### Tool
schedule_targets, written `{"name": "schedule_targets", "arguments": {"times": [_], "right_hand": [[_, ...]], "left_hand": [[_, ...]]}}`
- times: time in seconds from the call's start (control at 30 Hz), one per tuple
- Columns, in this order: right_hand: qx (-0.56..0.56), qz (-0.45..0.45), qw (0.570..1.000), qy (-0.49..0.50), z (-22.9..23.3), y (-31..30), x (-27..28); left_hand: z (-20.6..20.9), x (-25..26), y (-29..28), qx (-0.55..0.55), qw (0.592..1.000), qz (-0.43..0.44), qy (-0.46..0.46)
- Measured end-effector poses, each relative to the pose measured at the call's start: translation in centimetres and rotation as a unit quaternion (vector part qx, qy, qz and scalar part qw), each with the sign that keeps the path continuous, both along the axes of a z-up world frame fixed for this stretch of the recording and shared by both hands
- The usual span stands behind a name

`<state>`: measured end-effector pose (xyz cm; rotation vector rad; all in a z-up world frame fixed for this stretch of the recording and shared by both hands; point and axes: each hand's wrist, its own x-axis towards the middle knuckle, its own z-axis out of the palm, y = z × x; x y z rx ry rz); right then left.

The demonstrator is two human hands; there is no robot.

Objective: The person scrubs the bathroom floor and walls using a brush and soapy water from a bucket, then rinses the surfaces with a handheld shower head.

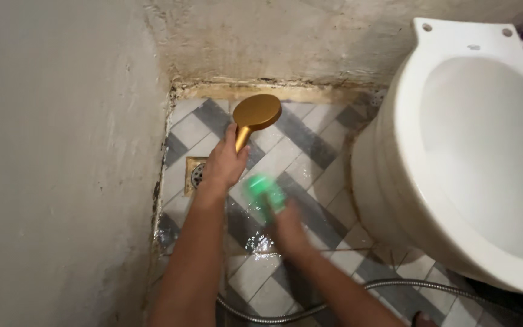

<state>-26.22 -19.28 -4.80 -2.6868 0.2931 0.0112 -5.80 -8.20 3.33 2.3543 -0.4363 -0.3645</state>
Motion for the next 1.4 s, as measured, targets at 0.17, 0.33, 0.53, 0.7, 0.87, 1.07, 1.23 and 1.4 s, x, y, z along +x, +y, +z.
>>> {"name": "schedule_targets", "arguments": {"times": [0.17, 0.33, 0.53, 0.7, 0.87, 1.07, 1.23, 1.4], "right_hand": [[0.455, -0.251, 0.851, 0.075, -2.9, -6.1, -1.2], [0.118, -0.169, 0.979, 0.009, -2.0, -14.3, -2.0], [-0.036, 0.043, 0.998, -0.035, -1.5, -2.2, 0.6], [0.354, -0.253, 0.9, 0.03, -1.2, -11.8, 0.3], [0.134, -0.261, 0.952, 0.089, 1.5, -10.5, 0.1], [-0.026, 0.019, 0.991, 0.13, 5.5, -3.6, 2.1], [0.122, -0.218, 0.965, 0.079, 6.4, -10.8, 3.1], [0.1, -0.164, 0.978, 0.081, 2.0, -6.0, 3.5]], "left_hand": [[0.5, 0.0, -0.3, 0.034, 0.998, -0.007, 0.053], [0.3, -0.2, -0.3, 0.015, 0.999, -0.015, 0.025], [1.1, -0.2, -1.4, 0.025, 0.998, -0.009, 0.062], [1.4, -0.4, -2.0, 0.009, 0.998, -0.02, 0.066], [0.6, -0.8, -2.6, -0.017, 0.998, -0.034, 0.04], [0.6, -1.0, -3.0, -0.014, 0.998, -0.049, 0.029], [1.3, -0.3, -1.1, -0.019, 0.999, -0.026, 0.039], [0.8, 1.0, 0.5, -0.064, 0.995, 0.064, 0.048]]}}
